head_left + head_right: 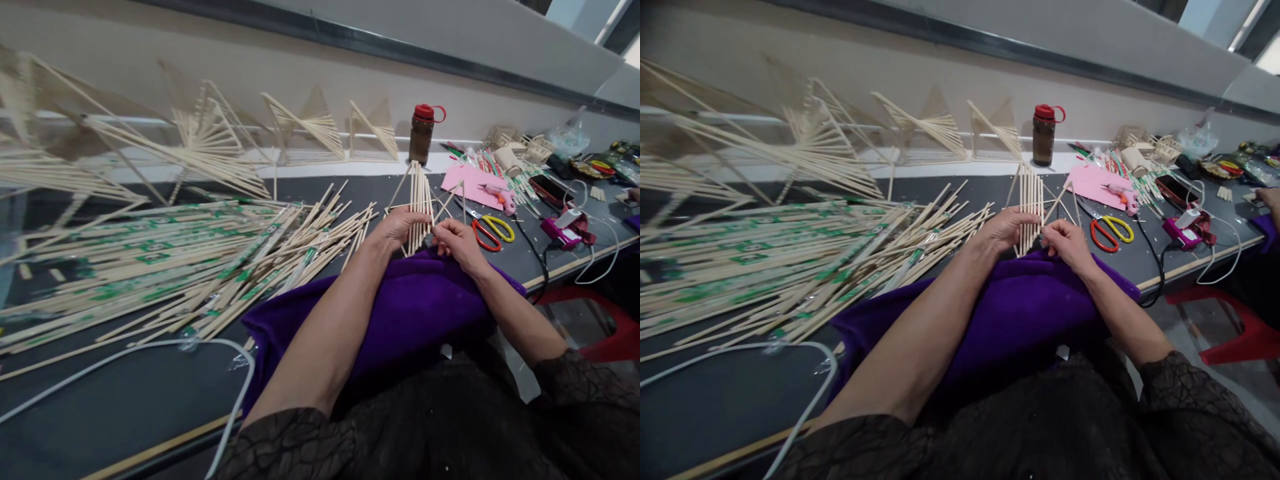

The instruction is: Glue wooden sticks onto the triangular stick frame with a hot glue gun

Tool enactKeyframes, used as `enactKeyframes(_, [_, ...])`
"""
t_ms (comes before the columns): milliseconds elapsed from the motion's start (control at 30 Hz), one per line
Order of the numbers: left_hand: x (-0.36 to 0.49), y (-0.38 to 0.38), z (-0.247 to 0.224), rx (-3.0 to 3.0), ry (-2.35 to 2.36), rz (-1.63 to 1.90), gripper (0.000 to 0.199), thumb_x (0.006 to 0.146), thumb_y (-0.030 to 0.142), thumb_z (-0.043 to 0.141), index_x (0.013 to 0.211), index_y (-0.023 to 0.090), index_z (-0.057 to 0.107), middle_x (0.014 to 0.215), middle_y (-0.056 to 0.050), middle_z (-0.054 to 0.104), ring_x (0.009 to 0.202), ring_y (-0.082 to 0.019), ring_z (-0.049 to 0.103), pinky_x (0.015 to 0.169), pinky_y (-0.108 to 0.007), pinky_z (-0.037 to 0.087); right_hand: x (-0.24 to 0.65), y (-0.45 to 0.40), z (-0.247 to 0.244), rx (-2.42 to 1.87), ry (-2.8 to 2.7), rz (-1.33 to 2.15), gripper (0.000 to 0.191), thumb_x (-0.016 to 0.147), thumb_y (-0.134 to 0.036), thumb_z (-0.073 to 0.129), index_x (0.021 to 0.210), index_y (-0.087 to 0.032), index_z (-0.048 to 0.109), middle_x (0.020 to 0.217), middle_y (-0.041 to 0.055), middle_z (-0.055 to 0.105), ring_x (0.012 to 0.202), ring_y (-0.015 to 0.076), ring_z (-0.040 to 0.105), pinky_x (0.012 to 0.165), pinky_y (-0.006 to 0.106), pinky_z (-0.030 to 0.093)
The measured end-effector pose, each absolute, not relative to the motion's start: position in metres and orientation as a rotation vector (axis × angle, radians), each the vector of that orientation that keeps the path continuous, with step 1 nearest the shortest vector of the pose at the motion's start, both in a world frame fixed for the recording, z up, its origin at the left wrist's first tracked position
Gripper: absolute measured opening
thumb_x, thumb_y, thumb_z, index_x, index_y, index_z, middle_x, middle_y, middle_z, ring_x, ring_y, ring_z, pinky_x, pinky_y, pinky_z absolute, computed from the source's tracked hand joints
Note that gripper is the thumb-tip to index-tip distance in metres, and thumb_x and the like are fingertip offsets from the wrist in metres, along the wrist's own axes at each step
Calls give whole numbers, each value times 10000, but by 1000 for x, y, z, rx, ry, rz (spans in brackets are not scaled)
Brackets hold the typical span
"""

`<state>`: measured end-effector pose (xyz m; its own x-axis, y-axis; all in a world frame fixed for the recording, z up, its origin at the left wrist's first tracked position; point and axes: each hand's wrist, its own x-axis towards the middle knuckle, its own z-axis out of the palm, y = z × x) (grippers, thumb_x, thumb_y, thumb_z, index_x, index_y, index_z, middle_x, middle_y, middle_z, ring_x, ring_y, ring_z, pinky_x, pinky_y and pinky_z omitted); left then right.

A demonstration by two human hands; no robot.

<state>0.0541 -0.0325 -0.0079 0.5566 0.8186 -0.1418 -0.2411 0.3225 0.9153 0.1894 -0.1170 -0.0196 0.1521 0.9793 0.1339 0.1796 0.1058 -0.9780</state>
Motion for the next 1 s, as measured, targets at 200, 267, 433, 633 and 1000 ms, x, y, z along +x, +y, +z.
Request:
enactKeyframes(200, [54, -34, -6, 998, 682, 791, 117, 537, 71, 693, 591, 151, 626, 539, 2, 605, 477, -109, 529, 483, -236, 408, 192, -116, -22, -1285, -1305, 912, 306, 783, -479, 668, 755, -180, 604, 639, -17, 645, 439, 68, 525, 422, 195, 331])
enactKeyframes(267, [53, -33, -7, 995, 681, 784, 142, 523, 78, 713, 620, 145, 635, 548, 7, 611, 476, -107, 538, 482, -232, 415, 192, -115, -22, -1289, -1321, 907, 309, 789, -486, 660, 757, -183, 605, 644, -17, 645, 445, 71, 528, 430, 199, 341])
enactKeyframes(433, [51, -29, -11, 1013, 681, 767, 217, 506, 97, 758, 696, 131, 660, 587, -1, 649, 519, -116, 589, 524, -226, 470, 190, -121, -22, -1278, -1328, 861, 292, 794, -479, 646, 758, -192, 606, 655, -18, 643, 460, 80, 531, 455, 213, 369])
enactKeyframes(633, [50, -27, -9, 1018, 723, 754, 235, 518, 89, 754, 736, 119, 672, 600, -5, 658, 523, -114, 605, 541, -217, 511, 227, -138, -13, -1261, -1263, 722, 252, 792, -432, 631, 726, -192, 593, 653, -24, 619, 477, 80, 522, 467, 208, 373])
enactKeyframes(1000, [48, -34, -4, 978, 720, 758, 226, 502, 75, 757, 711, 110, 677, 581, -15, 665, 502, -119, 611, 512, -212, 496, 387, -59, 21, -2492, -1119, 6, 224, 779, -250, 643, 908, -95, 741, 1037, 216, 723, 1048, 326, 670, 839, 373, 479])
